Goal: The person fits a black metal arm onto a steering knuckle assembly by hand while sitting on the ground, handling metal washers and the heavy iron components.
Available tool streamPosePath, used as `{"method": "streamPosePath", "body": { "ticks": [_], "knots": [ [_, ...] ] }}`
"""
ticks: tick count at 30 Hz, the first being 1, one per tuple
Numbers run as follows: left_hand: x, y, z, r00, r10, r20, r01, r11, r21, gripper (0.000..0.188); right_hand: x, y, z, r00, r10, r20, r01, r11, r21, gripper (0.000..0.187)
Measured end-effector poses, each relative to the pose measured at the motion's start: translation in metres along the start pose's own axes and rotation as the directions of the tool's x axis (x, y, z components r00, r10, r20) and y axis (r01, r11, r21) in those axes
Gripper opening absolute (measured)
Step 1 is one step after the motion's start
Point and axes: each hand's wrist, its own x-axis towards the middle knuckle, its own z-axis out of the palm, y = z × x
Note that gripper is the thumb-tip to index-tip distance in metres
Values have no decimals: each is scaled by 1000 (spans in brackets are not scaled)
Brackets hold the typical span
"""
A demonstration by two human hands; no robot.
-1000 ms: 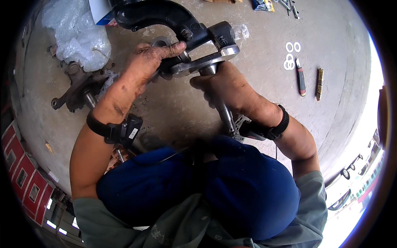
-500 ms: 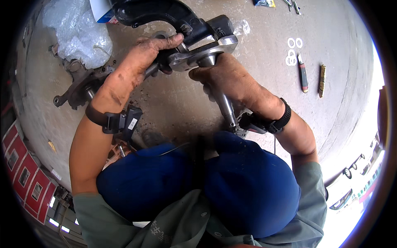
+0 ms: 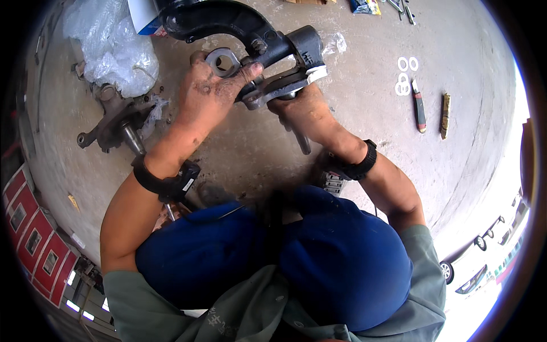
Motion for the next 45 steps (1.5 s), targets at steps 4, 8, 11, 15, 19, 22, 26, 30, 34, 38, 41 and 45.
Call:
{"method": "streamPosePath", "body": {
  "ticks": [4, 8, 11, 15, 19, 22, 26, 30, 34, 38, 41, 45],
  "knots": [
    [11, 23, -18, 902, -367, 228, 401, 907, -126, 75, -14, -40, -17, 954, 247, 171, -244, 969, -40, 15],
    [23, 33, -16, 819, -521, 240, 542, 840, -28, 80, -8, -38, -23, 918, 327, 224, -345, 938, 43, 20],
    [29, 32, -14, 770, -571, 287, 605, 795, -41, 83, -5, -48, -29, 873, 412, 261, -423, 906, -13, 19],
    [29, 24, -11, 770, -573, 282, 600, 800, -12, 80, 0, -39, -26, 877, 426, 224, -441, 897, 21, 23],
    [14, 5, 2, 993, -9, 115, -16, 977, 214, 73, 7, 9, -7, 995, 88, 36, -91, 993, 77, 20],
    [15, 18, -1, 962, -106, 251, 11, 936, 352, 64, 14, 16, -3, 1000, -26, 11, 26, 999, 39, 20],
    [13, 4, -6, 978, -43, 204, 23, 995, 101, 55, 4, -3, -8, 982, 123, 145, -137, 986, 91, 16],
    [22, 15, -23, 883, -410, 229, 446, 884, -138, 66, 4, -21, -11, 973, 192, 129, -187, 981, -53, 21],
    [18, 23, -18, 920, -328, 216, 353, 931, -92, 67, 2, -13, -7, 981, 174, 88, -172, 985, -33, 24],
    [17, 8, -2, 973, -151, 176, 126, 981, 144, 61, 18, 28, 5, 999, -22, -46, 21, 1000, -10, 30],
    [6, 23, 4, 994, 11, 113, -46, 951, 307, 63, 29, 42, 12, 986, -160, -36, 156, 983, -94, 28],
    [9, 16, 0, 983, -44, 178, 28, 995, 91, 67, 27, 28, 7, 977, -211, 21, 211, 954, -213, 21]
  ]
}}
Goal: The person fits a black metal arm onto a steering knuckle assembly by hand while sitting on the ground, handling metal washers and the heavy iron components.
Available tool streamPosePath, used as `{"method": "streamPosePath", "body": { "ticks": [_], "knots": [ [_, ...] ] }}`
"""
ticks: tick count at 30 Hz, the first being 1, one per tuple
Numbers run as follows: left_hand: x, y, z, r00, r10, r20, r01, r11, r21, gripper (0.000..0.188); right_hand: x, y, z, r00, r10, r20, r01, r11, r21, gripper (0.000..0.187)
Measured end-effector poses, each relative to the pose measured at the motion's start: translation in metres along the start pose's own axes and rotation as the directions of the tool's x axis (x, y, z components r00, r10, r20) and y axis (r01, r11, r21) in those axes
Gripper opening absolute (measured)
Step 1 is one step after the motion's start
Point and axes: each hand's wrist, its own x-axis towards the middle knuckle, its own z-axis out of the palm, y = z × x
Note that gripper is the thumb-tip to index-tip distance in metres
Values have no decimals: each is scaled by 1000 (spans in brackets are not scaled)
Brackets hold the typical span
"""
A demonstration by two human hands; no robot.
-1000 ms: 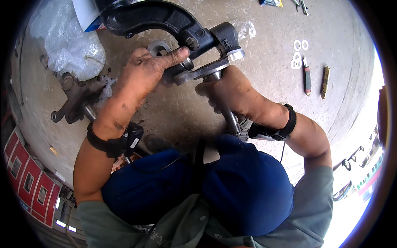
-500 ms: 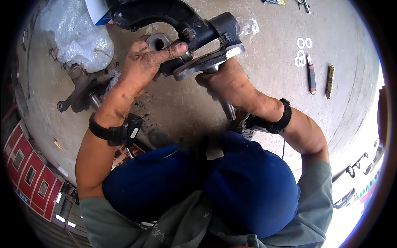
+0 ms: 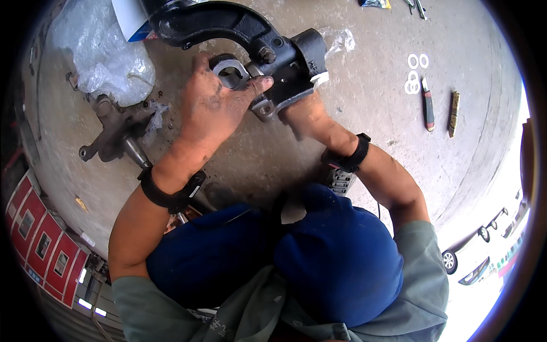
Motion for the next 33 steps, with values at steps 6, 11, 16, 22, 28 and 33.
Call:
{"method": "streamPosePath", "body": {
  "ticks": [6, 11, 16, 22, 28, 33],
  "knots": [
    [12, -7, -16, 902, -412, 129, 430, 883, -191, 72, -5, -49, -32, 882, 400, 249, -430, 900, 76, 18],
    [16, -15, -13, 934, -314, 169, 328, 943, -56, 69, -7, -37, -27, 863, 442, 245, -492, 846, 205, 19],
    [7, -12, 5, 987, 152, 51, -161, 941, 298, 56, 1, 9, 3, 998, 45, -39, -41, 995, 89, 22],
    [4, -12, 0, 990, 137, 44, -144, 926, 350, 53, 6, 6, -1, 999, 12, 31, -9, 996, -94, 23],
    [24, 1, -22, 910, -347, 227, 361, 932, -20, 57, -6, -46, -33, 828, 480, 289, -531, 837, 132, 12],
    [31, -4, -21, 807, -468, 359, 553, 812, -185, 62, 2, -67, -53, 724, 567, 393, -656, 742, 139, 18]
  ]
}}
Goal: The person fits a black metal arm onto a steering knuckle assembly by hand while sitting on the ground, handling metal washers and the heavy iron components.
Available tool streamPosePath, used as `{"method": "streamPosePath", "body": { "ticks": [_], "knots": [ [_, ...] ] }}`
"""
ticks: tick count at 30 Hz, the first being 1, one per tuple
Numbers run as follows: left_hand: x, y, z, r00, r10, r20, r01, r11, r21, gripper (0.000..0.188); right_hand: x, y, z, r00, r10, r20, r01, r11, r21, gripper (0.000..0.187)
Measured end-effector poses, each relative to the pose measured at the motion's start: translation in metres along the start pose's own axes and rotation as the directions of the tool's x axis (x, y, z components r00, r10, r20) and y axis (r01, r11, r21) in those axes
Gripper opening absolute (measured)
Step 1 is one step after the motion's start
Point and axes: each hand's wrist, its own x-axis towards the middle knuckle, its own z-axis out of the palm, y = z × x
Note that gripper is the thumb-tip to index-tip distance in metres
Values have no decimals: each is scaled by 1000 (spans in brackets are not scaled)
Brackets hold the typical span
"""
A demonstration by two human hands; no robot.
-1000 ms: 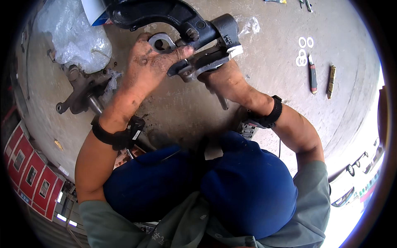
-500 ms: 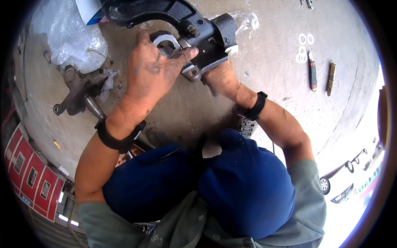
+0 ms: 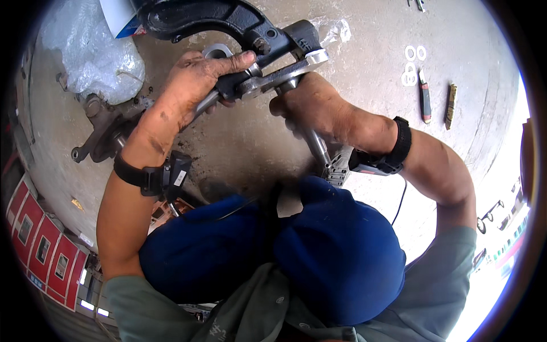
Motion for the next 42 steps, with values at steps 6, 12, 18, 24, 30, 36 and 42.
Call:
{"method": "streamPosePath", "body": {
  "ticks": [6, 12, 18, 24, 30, 36, 42],
  "knots": [
    [-6, -8, 14, 956, 259, -137, -225, 948, 223, 66, 33, 47, 14, 928, -340, -150, 333, 940, -73, 22],
    [-16, -9, 33, 783, 569, -251, -362, 745, 560, 70, 81, 68, 26, 676, -701, -229, 593, 701, -396, 27],
    [14, -38, 10, 434, 901, 21, -698, 321, 640, 64, 68, 55, 28, 777, -603, -181, 517, 776, -363, 28],
    [-25, 12, 15, 982, 143, -121, -132, 987, 93, 50, 26, 39, 18, 930, -353, -100, 357, 934, 24, 11],
    [-7, 7, -2, 995, -97, 6, 97, 995, 1, 56, -2, 11, 2, 998, -46, 46, 36, 977, 209, 14],
    [-10, 1, 22, 956, 188, -226, -149, 973, 178, 58, 35, 40, 10, 964, -239, -120, 242, 970, 17, 24],
    [-11, -18, 39, 784, 600, -161, -457, 733, 503, 55, 103, 79, 35, 554, -778, -295, 699, 628, -343, 29]
  ]
}}
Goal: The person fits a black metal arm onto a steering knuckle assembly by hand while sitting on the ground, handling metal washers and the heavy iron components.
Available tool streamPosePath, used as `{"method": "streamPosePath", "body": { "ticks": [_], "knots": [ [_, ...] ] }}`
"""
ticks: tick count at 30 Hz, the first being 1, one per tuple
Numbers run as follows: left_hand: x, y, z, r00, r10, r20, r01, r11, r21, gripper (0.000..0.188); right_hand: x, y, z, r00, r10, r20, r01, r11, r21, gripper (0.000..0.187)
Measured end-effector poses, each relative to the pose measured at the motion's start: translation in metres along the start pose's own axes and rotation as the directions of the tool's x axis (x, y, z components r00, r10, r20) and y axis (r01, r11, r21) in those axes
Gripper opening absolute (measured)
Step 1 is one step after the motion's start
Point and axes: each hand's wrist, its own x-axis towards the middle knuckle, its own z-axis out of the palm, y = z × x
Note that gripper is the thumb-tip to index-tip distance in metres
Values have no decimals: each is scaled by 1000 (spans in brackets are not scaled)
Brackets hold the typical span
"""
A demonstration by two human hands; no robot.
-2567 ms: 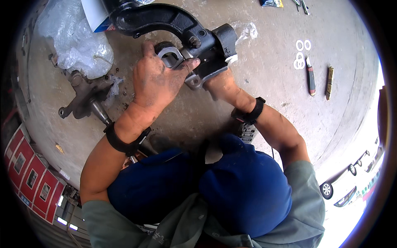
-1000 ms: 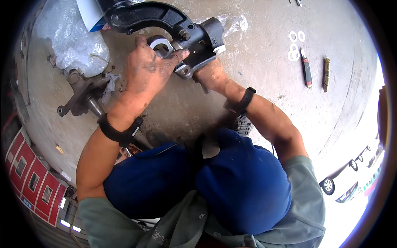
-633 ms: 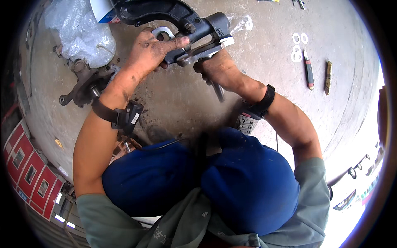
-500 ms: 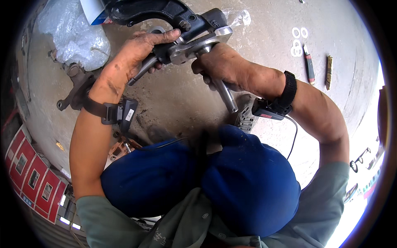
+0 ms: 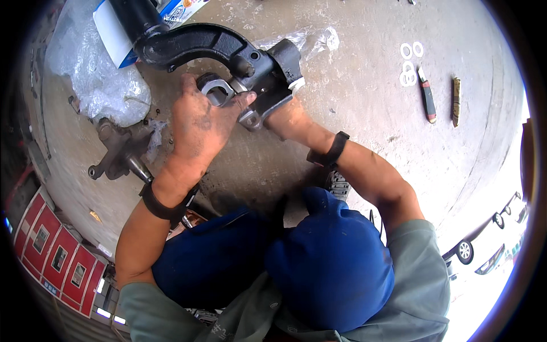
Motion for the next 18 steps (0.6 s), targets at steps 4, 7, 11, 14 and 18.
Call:
{"method": "streamPosePath", "body": {
  "ticks": [4, 7, 11, 14, 18],
  "knots": [
    [-2, -8, -6, 996, 91, -6, -90, 992, 89, 60, 3, -17, -14, 975, 129, 181, -117, 990, -74, 27],
    [3, -7, -8, 994, 106, 10, -107, 994, 36, 69, 1, -15, -10, 997, 36, 66, -31, 997, -76, 27],
    [15, 3, -22, 979, -127, 162, 146, 983, -108, 65, 1, -37, -28, 967, 214, 138, -228, 969, 91, 26],
    [19, 13, -33, 871, -428, 242, 473, 864, -174, 65, -4, -53, -40, 846, 484, 222, -516, 848, 117, 24],
    [23, -2, -39, 802, -491, 340, 591, 738, -326, 66, 0, -74, -57, 722, 600, 344, -660, 747, 82, 24]
  ]
}}
